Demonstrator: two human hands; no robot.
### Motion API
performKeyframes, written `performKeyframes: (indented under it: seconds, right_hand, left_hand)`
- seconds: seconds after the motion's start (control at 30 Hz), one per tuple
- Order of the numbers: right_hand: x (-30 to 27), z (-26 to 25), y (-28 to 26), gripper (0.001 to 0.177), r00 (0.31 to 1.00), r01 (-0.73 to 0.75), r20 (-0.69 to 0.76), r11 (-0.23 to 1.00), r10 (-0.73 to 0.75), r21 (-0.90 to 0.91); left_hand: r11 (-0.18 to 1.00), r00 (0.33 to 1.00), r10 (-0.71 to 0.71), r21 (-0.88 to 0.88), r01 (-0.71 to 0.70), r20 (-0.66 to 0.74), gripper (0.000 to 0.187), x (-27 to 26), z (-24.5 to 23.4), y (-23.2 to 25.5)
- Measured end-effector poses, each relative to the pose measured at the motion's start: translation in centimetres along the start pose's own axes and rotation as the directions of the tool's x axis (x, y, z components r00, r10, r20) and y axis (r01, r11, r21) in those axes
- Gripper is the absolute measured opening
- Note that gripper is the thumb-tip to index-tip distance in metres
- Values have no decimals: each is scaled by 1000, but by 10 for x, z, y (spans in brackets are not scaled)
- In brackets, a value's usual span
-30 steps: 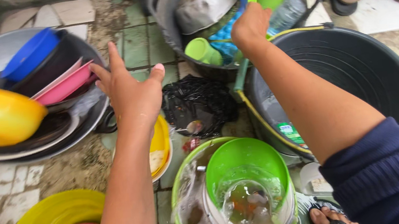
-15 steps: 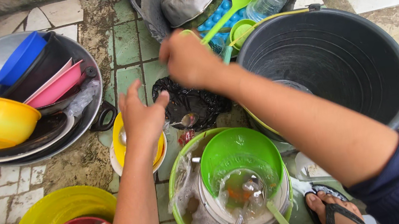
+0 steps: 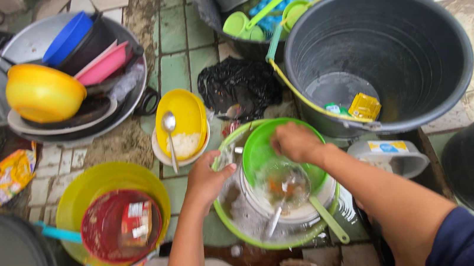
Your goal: The person rinses a plastic container, sponges soap onto multiple bowls and plates, and washes them in a bucket of water.
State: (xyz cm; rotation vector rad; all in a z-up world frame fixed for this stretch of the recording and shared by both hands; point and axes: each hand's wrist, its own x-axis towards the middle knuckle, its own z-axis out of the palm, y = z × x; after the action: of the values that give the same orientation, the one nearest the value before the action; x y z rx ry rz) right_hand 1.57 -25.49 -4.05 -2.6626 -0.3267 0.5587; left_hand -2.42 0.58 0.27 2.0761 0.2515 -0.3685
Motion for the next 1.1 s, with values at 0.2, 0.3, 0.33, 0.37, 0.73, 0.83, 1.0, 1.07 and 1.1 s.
performKeyframes:
  seconds: [0.2,0.3,0.33,0.37,0.73,0.83,1.0,1.07,1.1]
  right_hand:
    - [-45,-72,-100,10,764,492,-339,836,-549,-245]
    - [-80,-84,-134,9,729,571,-350,804,-589,-163]
    - [-95,-81,-142,9,732,574,-339,803,-591,-163]
    - [-113,-72,-150,30,607,580,-550,793,-573,-186]
    - [-262,86,-134,80,498,783,847,516,-187,-347]
    - [-253,92,-127,69,545,795,693,553,-472,-249]
    - [-226,75,-147,69,603,603,754,768,-263,-214]
    - [-223,83,-150,74,635,598,742,746,-217,-293]
    - [-224,92,-149,81,664,589,727,722,-177,-362]
  left_hand:
    - [899,901,429,121,-420,-64,62,-42,-7,8]
    - [903,868,430,104,-417,-249,17,-70,-21,11]
    - [907,871,420,96,-409,-253,17,-79,-23,11]
    - [904,839,424,103,-416,-341,17,-88,-26,10]
    - [653,875,-220,-731,-196,-431,23,-123,-35,-78]
    - [560,878,-312,-817,-138,-362,29,-124,-33,-83]
    - [463,919,-271,-876,-135,-285,35,-138,-41,-76]
    - [447,920,-276,-884,-134,-279,36,-140,-43,-68]
    - [435,920,-285,-892,-127,-270,37,-142,-43,-67]
